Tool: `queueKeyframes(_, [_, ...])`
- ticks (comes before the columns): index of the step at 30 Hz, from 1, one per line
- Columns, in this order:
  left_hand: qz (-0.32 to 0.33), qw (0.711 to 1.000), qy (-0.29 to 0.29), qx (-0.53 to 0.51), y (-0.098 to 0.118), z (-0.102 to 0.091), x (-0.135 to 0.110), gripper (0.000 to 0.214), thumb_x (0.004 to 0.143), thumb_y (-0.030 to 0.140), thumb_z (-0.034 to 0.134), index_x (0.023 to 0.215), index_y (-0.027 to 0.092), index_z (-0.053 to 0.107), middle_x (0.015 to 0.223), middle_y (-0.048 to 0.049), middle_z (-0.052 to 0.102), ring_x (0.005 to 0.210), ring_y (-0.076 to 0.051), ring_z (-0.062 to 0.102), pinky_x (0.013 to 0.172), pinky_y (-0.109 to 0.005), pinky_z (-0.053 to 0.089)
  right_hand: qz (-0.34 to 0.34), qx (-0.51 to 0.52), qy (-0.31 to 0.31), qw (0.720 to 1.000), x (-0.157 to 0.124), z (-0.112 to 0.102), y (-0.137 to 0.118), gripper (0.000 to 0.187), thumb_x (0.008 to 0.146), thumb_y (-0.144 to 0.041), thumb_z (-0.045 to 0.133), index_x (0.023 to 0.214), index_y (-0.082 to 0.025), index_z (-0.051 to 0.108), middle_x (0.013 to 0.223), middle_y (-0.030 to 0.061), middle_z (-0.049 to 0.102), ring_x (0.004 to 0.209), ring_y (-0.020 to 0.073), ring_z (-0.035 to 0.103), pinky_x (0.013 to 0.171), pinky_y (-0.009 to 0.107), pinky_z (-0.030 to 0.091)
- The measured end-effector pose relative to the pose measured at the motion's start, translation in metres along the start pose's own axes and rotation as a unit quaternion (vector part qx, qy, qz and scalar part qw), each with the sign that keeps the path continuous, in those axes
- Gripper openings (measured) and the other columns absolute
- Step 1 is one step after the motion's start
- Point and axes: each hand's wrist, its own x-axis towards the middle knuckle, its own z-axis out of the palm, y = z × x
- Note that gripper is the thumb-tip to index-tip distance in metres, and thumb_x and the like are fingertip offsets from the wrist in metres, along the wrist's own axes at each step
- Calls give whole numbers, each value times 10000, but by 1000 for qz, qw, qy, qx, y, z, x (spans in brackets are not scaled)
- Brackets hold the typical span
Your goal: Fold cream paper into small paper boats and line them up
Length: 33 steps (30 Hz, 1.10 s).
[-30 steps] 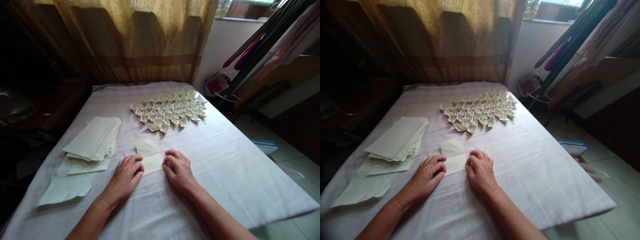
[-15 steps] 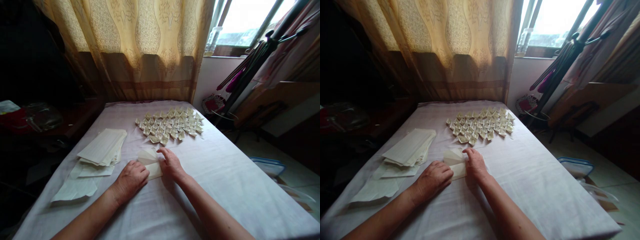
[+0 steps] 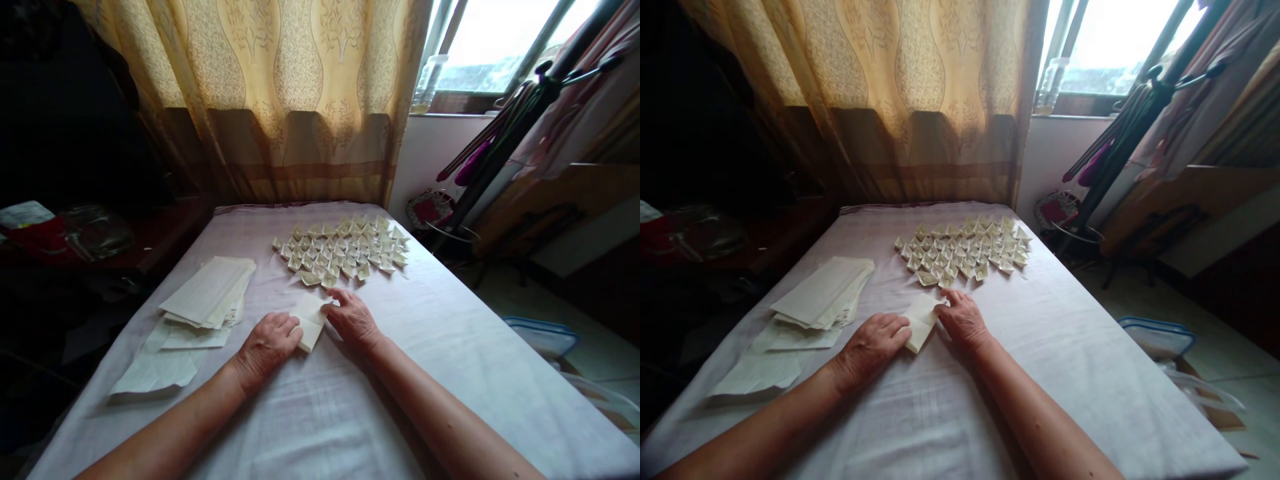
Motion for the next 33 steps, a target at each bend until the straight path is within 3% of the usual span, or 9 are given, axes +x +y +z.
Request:
queueKeyframes(4, [-76,994,12,-79,34,5,-1,236,915,167,561,1141,218,606,1114,-63,663,986,-209,619,860,-342,503,-44,-107,73,991,-22,-3,-11,118,870,-154,627,769,-197,671,1134,96,643,1005,221,543,848,327,402])
queueKeyframes(8, [-115,990,21,-75,45,14,-6,279,920,190,570,1197,215,593,1151,-83,664,1029,-227,630,849,-347,535,-89,-68,59,992,-33,-8,-30,105,894,-159,615,801,-204,634,890,42,676,835,185,539,763,306,383])
queueKeyframes(12, [-77,992,51,-89,26,22,-16,225,927,113,528,1090,204,653,1061,-75,708,992,-217,658,851,-351,548,-162,9,47,986,-35,-14,-46,152,941,-152,527,844,-210,629,902,26,696,851,175,564,796,317,391])
queueKeyframes(16, [-54,981,62,-174,-2,26,-28,264,911,92,530,1061,234,694,1128,-63,720,1103,-205,647,1030,-418,469,-177,56,46,982,-35,-12,-49,146,944,-151,507,964,-199,644,995,39,721,957,191,590,869,340,403])
queueKeyframes(18, [-65,969,29,-235,-17,28,-32,306,890,65,526,1052,251,707,1140,-58,724,1133,-195,642,1052,-439,446,-151,61,40,986,-33,-9,-47,136,938,-165,527,982,-197,651,1042,45,723,988,202,597,878,345,405])
queueKeyframes(21, [-104,957,-31,-268,-32,27,-32,380,849,23,493,1029,270,719,1159,-52,724,1245,-232,577,1105,-594,315,-130,60,-4,990,-30,-5,-45,132,948,-182,539,922,-213,665,999,27,733,931,181,613,847,322,408])
queueKeyframes(25, [-98,962,-78,-244,-28,13,-32,439,816,25,492,1119,276,688,1283,-54,664,1371,-283,433,1118,-666,192,-129,2,-47,991,-27,-5,-49,105,924,-184,594,846,-203,662,863,21,721,795,170,591,758,315,385])
queueKeyframes(29, [-116,968,-32,-221,-3,-3,-41,357,804,171,623,1152,247,650,1279,-73,637,1265,-277,503,1133,-560,235,-122,-40,-54,990,-27,-8,-60,131,903,-206,629,774,-206,649,742,15,665,698,166,526,686,322,337])
queueKeyframes(33, [-156,966,-12,-207,15,-7,-49,89,892,275,612,942,217,658,979,-34,689,941,-206,603,903,-376,420,-126,-31,-71,989,-30,-10,-68,147,912,-220,619,769,-214,654,738,20,651,694,159,512,678,315,322])
